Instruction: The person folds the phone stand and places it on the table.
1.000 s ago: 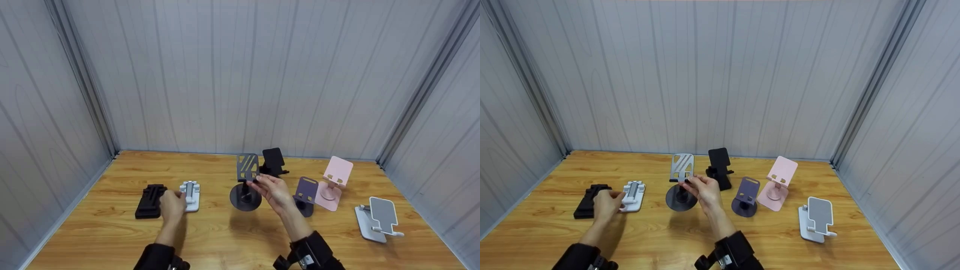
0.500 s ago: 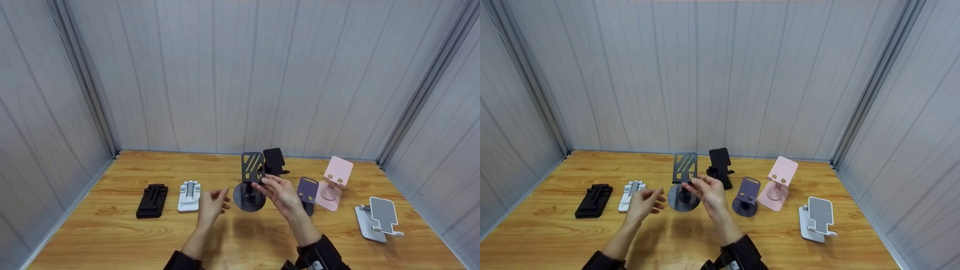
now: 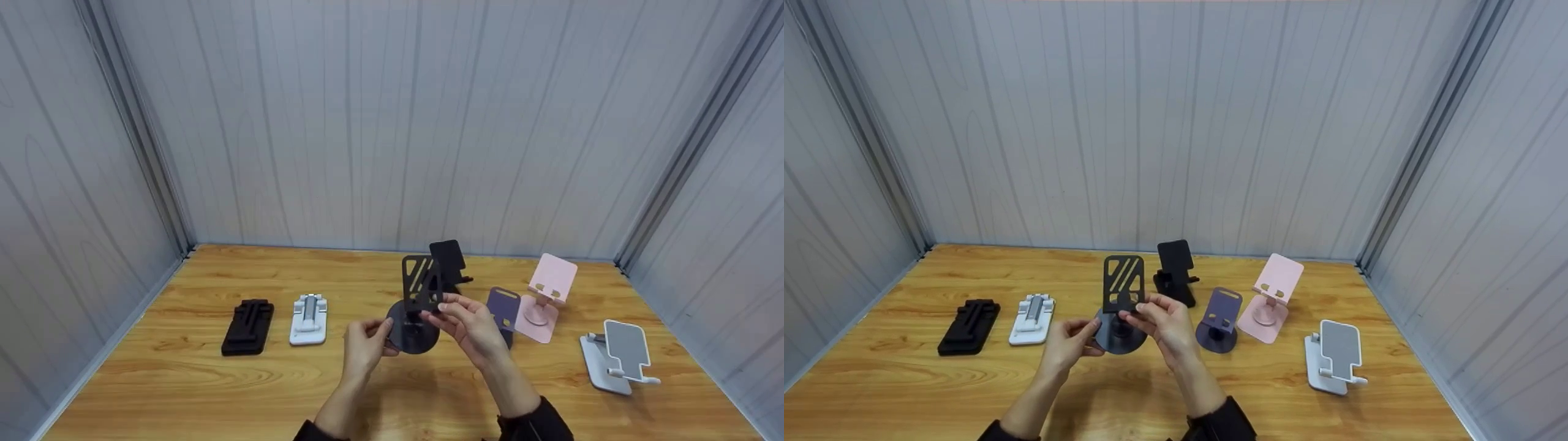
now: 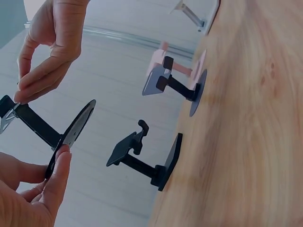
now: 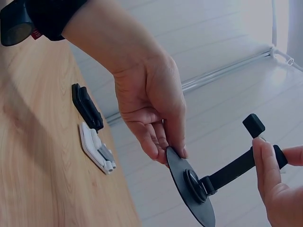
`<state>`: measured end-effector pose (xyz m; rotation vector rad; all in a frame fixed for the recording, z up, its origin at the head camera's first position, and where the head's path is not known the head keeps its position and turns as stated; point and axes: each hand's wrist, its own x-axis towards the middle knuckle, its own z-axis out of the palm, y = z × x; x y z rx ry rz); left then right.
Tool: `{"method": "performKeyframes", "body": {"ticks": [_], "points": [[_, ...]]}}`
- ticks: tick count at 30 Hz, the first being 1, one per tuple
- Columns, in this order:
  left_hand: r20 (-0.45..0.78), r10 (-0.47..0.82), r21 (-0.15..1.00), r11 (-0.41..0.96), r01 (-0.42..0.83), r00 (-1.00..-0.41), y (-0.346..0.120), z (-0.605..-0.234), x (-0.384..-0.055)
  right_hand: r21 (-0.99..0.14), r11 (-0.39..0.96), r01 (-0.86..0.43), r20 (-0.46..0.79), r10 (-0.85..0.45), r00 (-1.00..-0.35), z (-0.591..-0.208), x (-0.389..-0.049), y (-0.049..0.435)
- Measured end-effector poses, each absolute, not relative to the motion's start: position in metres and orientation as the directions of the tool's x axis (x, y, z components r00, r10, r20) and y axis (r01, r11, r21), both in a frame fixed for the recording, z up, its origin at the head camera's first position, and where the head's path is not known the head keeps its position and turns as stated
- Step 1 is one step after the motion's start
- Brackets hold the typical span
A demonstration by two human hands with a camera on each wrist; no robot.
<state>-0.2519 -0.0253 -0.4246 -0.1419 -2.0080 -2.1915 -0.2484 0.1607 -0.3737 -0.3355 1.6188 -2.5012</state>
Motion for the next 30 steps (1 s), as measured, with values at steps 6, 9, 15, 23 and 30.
{"method": "performKeyframes", "body": {"ticks": [6, 9, 15, 23, 30], "points": [[0.214, -0.107, 0.974, -0.052, 0.22, -0.971, -0.022, -0.432, -0.251, -0.941, -0.333, -0.062, 0.176, -0.324, -0.93, -0.376, -0.243, 0.165], [0.216, -0.115, 0.973, -0.058, 0.223, -0.97, -0.021, -0.434, -0.251, -0.955, -0.288, -0.07, 0.162, -0.308, -0.938, -0.378, -0.242, 0.165], [0.2, -0.108, 0.977, -0.053, 0.206, -0.974, -0.018, -0.435, -0.25, -0.973, -0.22, -0.072, 0.122, -0.222, -0.967, -0.381, -0.242, 0.166], [0.183, -0.115, 0.98, -0.054, 0.19, -0.976, -0.016, -0.438, -0.249, -0.977, -0.147, -0.153, 0.178, -0.173, -0.969, -0.384, -0.24, 0.166], [0.106, -0.154, 0.985, -0.12, 0.125, -0.982, -0.014, -0.439, -0.249, -0.958, -0.037, -0.284, 0.286, -0.176, -0.942, -0.384, -0.235, 0.16]]}}
